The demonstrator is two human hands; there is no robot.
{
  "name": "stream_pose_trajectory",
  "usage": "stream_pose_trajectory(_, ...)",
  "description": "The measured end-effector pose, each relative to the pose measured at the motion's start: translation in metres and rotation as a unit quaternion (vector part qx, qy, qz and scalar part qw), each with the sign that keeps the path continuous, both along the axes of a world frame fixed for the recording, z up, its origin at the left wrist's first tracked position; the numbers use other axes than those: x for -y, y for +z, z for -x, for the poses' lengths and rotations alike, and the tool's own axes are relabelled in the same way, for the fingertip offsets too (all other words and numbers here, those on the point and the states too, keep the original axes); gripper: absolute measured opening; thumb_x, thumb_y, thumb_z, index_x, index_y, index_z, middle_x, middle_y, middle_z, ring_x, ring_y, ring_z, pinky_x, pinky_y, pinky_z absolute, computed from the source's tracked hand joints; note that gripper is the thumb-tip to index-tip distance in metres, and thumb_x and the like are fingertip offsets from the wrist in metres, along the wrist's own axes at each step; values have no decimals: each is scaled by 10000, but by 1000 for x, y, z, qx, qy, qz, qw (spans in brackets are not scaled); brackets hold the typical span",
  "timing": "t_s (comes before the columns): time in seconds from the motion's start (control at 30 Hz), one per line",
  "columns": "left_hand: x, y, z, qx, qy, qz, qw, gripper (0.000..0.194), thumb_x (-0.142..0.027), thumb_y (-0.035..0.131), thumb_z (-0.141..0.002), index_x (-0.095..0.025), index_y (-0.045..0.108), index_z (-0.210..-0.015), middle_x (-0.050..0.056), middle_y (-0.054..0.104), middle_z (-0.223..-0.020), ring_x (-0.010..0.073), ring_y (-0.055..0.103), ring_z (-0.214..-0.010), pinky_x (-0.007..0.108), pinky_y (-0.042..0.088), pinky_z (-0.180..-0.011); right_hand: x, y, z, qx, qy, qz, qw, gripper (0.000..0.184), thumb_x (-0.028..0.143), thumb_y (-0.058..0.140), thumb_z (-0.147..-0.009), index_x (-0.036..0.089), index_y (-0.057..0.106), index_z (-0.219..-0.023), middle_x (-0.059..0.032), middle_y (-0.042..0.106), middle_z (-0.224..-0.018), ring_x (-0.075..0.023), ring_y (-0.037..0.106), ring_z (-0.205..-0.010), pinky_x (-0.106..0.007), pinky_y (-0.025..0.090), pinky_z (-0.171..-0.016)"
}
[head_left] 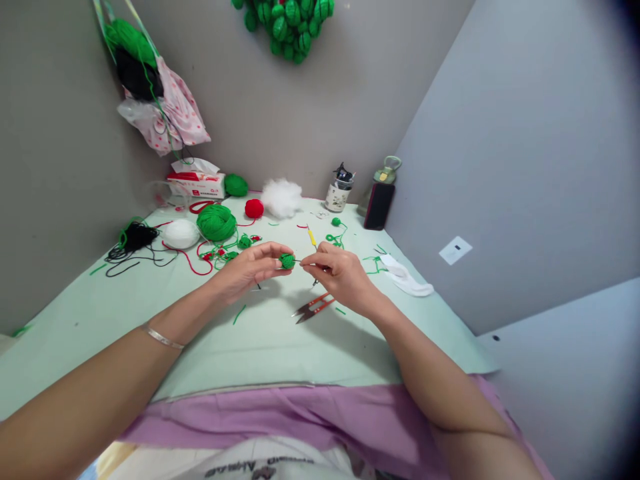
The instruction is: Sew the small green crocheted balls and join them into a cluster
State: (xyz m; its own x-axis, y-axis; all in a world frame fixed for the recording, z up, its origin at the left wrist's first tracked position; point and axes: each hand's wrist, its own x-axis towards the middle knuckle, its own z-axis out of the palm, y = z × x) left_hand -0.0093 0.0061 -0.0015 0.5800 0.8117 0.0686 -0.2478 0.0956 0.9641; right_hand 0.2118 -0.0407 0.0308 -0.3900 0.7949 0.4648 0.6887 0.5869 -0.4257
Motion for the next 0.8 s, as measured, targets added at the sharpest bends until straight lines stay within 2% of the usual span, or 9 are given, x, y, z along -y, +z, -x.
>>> stream_pose_trajectory(0.27, 1, -4, -4, -61, 47, -37, 996, 336, -307, 790, -744, -224, 735, -1065, 55, 730, -1067, 219, 678, -975, 407, 461, -1002, 1, 1, 1, -4, -4, 45, 999, 158, 162, 577, -924, 198, 722, -872, -6, 533, -747, -114, 464, -635, -263, 336, -623)
stream_pose_trajectory(0.4, 0, -5, -3, -55, 28, -34, 998, 370, -340, 793, -753, -228, 728, -1099, 63, 746, -1088, 234, 702, -969, 405, 472, -987, -7, -4, -2, -84, 21, 89, 992, 110, 183, 621, -898, 200, 723, -859, 9, 520, -733, -111, 464, -645, -257, 346, -627)
stream_pose_trajectory(0.57, 2, -5, -5, -29, 21, -24, 999, 372, -342, 794, -756, -216, 730, -1100, 63, 753, -1075, 241, 706, -983, 427, 474, -1011, -16, -10, -1, -189, 62, 147, 969, 92, 242, 677, -854, 176, 713, -800, -3, 561, -746, -123, 486, -683, -266, 373, -642)
stream_pose_trajectory(0.8, 7, -6, -9, -22, 48, -31, 998, 380, -362, 794, -758, -219, 732, -1104, 60, 747, -1095, 252, 697, -1010, 447, 463, -1036, -18, -18, 8, -261, 15, 176, 949, 254, 398, 739, -791, 178, 629, -725, 9, 565, -682, -111, 441, -600, -258, 350, -557)
